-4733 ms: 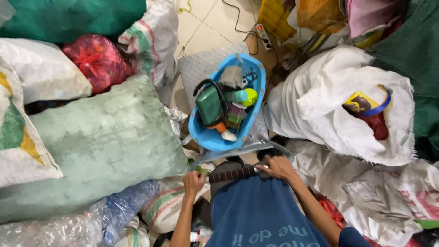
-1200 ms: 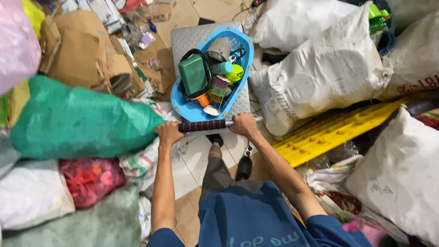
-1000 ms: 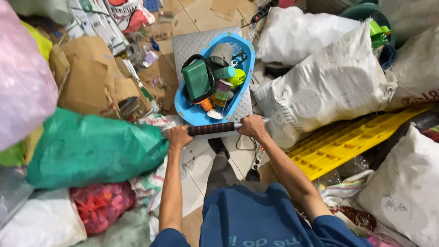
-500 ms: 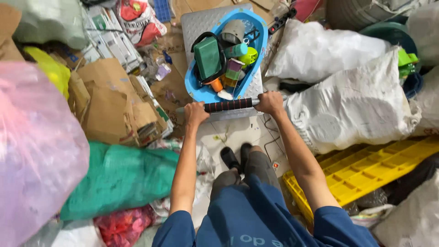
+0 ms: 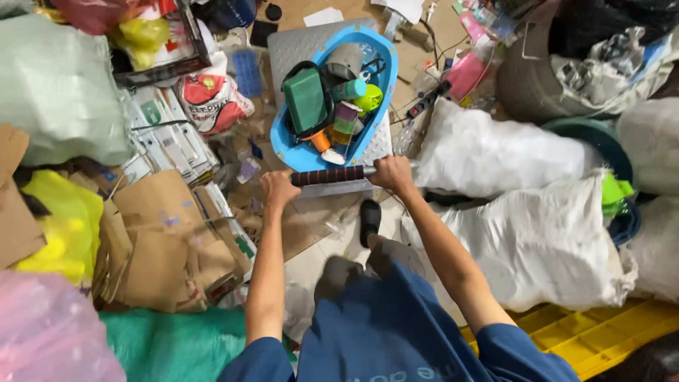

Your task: The person navigates a cluttered storage room using a hand truck, placing a blue basin filled with various items onto the truck. They then add several plastic bags containing recyclables to the truck, weigh the basin on a digital scale, and record the weight in a notebook using a pen. Finally, they move the loaded hand truck through the room.

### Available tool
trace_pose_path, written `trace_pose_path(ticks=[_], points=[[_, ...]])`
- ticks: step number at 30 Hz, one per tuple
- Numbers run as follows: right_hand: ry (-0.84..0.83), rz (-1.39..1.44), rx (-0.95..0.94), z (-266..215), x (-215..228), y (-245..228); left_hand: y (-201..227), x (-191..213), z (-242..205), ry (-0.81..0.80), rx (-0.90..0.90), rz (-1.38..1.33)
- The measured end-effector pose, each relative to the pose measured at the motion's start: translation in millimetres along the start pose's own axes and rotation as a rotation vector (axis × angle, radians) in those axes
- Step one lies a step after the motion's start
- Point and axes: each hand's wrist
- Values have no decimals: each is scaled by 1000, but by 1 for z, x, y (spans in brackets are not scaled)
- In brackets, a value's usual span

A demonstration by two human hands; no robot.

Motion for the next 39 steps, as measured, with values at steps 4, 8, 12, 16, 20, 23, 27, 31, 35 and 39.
trace_pose_path(ticks=[4, 8, 12, 16, 20, 23, 27, 31, 35, 39], points=[[-55, 12, -12, 74, 17, 15, 14, 34, 74, -38, 41, -12], [-29, 27, -4, 153, 25, 42, 4, 41, 154, -70, 66, -19], [-15, -3, 42, 235, 26, 81, -3, 35, 239, 26, 92, 17], [-25, -52, 64, 321, 29, 132, 10, 43, 321, -85, 115, 52], [59, -104, 125, 394, 41, 174, 16, 22, 393, -33, 152, 41], [34, -136, 113, 467, 61, 209, 31, 31, 458, -21, 146, 23], [-269, -186, -39, 542, 82, 234, 32, 20, 537, 56, 98, -70], [-285, -222, -37, 624, 87, 262, 35, 36, 603, 162, 77, -104], [-295, -208, 35, 695, 75, 299, 27, 35, 670, 94, 125, -68], [-334, -248, 128, 776, 65, 347, 26, 26, 731, 26, 189, 60]])
Point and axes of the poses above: each hand's wrist, its own z-axis towards the middle knuckle, its own x-axis out of the back of the hand, y = z × x, and after that the axes turned 5 degrees about -y, right-handed
